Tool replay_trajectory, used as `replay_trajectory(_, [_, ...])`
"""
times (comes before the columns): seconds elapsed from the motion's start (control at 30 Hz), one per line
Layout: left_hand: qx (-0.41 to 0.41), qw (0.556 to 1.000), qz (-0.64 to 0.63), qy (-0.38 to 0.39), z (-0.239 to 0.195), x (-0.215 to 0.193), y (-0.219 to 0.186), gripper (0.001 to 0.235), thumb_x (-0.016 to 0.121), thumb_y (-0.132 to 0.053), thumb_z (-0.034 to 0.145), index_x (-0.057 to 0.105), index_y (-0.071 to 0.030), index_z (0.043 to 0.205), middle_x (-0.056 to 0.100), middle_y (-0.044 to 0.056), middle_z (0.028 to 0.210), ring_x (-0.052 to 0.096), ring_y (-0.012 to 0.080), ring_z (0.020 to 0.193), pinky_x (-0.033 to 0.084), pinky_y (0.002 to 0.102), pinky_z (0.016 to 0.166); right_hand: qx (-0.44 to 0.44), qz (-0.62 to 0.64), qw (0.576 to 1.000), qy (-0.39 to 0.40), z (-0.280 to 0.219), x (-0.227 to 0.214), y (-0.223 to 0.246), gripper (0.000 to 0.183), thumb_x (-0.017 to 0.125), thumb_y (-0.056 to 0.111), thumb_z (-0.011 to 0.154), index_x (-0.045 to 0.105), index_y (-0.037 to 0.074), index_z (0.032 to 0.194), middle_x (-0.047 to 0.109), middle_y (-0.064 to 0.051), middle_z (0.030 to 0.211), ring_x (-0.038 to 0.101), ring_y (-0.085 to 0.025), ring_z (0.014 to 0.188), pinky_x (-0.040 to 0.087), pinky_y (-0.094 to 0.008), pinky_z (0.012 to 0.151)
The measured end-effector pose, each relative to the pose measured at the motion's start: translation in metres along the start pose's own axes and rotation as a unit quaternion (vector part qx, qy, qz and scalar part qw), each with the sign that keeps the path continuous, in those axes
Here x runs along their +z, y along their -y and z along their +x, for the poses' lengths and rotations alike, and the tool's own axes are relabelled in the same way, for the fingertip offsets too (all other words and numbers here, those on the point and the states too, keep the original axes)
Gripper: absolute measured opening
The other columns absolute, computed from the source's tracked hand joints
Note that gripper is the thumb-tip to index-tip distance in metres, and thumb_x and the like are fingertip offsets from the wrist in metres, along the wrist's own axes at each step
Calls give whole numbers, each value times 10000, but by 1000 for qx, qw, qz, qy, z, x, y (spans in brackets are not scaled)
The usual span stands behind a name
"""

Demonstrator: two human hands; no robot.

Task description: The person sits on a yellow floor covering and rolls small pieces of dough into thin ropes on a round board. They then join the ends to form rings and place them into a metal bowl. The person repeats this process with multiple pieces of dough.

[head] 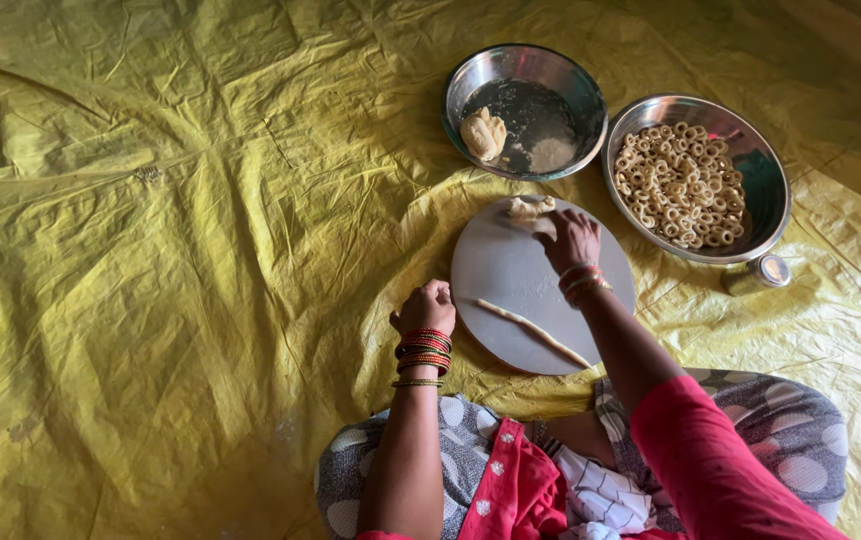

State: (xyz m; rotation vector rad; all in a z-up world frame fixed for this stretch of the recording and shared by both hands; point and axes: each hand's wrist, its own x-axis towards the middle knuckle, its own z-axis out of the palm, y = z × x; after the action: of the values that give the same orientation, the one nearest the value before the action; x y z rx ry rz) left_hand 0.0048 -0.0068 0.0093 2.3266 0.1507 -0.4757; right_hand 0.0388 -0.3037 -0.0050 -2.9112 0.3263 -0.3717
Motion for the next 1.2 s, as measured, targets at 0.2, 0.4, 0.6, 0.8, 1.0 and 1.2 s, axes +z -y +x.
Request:
replay_trajectory(0.2, [-3,999,-14,-41,-2,-4,-2,191,592,-249,932,723,-294,1064,744,-10,1079,707,240,1022,288,622,1147,-55,-12,998,-16,-15,-6,32,729,648,567,956,467,127,1509,481,-141,1531,417,-329,1412,290,-523,1163])
replay_trajectory(0.4, [-22,1000,5,-5,-4,-3,-1,204,592,-258,938,729,-300,1084,751,-5,1069,706,241,1033,306,590,1158,-47,-127,973,190,-89,-14,108,1160,582,723,847,14,91,1637,2,-182,1711,-39,-373,1571,8,-623,1221])
replay_trajectory(0.6, [-15,1000,-2,-18,-2,-2,1,205,605,-294,941,725,-303,1108,755,5,1088,699,262,1061,308,614,1134,-128,-56,986,95,-94,-8,114,1077,449,772,881,61,104,1630,47,-207,1696,17,-399,1563,6,-678,1200])
replay_trajectory(0.8, [-16,1000,-19,-17,-2,-4,-1,197,605,-316,943,712,-294,1106,755,-1,1096,692,258,1079,322,618,1108,-135,-94,985,51,-75,19,88,1063,347,822,908,81,113,1655,72,-209,1715,44,-404,1579,34,-703,1196])
replay_trajectory(1.0, [-17,1000,-4,-4,-2,-4,3,166,610,-304,935,736,-298,1044,750,-4,1050,697,259,1053,311,624,1124,-180,-135,973,61,-81,30,89,1088,376,844,850,102,149,1642,99,-169,1705,58,-376,1572,41,-686,1200])
replay_trajectory(1.2, [-15,999,-28,-3,1,-7,6,169,580,-266,940,726,-293,1019,767,-55,1041,721,217,1012,303,626,1132,-118,-106,985,66,-13,5,43,1006,385,749,939,87,109,1656,105,-171,1718,44,-351,1583,29,-653,1222])
